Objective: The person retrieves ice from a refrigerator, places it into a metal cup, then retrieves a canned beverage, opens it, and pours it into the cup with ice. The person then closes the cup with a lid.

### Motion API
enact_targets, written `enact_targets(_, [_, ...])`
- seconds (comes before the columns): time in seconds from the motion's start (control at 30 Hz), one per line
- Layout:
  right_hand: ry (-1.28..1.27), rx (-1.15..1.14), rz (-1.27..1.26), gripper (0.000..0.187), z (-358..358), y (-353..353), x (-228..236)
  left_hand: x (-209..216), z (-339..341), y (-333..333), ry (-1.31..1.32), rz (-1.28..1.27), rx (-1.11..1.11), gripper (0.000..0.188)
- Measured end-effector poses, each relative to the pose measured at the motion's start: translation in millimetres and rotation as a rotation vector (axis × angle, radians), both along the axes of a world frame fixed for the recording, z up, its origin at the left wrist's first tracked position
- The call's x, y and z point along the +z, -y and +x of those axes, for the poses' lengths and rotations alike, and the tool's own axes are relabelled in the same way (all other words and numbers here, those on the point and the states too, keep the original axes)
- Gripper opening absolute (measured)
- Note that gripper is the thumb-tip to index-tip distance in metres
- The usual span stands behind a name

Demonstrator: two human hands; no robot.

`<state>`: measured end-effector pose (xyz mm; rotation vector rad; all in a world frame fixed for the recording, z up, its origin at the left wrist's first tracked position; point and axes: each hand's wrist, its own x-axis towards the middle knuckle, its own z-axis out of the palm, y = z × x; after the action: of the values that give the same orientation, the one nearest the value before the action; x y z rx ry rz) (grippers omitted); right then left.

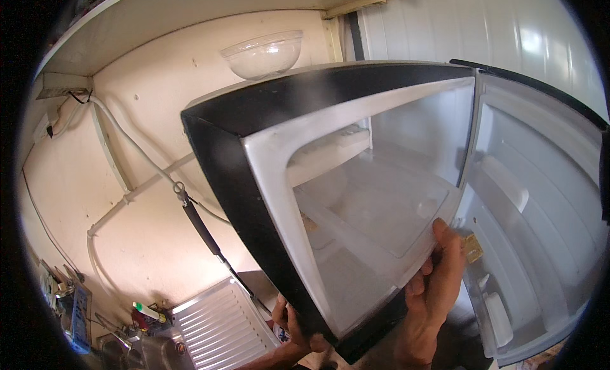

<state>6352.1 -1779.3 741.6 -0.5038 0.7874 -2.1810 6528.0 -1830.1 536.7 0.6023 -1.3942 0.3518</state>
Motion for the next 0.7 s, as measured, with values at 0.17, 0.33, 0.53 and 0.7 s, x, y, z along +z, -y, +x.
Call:
enact_targets(0.17, [-0.036,0.001,0.024,0.026,-1.5,-0.4,-2.1,2.8,3.1,-0.3,0.061,-0.016,-0.038,0.066])
enact_targets(0.33, [-0.517,-0.531,-0.079,0.066,-25.9,-19.9,-18.2,-1.3,25.9,-9.8,0.199,0.054,-0.085,0.071])
enact_targets(0.53, [-0.715,-0.633,-0.002,0.08,-56.6,-58.4,-62.6,8.1,34.4,-27.0,0.312,0.296,0.029,0.066])
enact_targets(0.7, [0.002,-0.329,-0.034,0.061,-54.0,-86.5,-67.6,-3.9,29.3,-11.6,0.267,0.19,0.08,0.076])
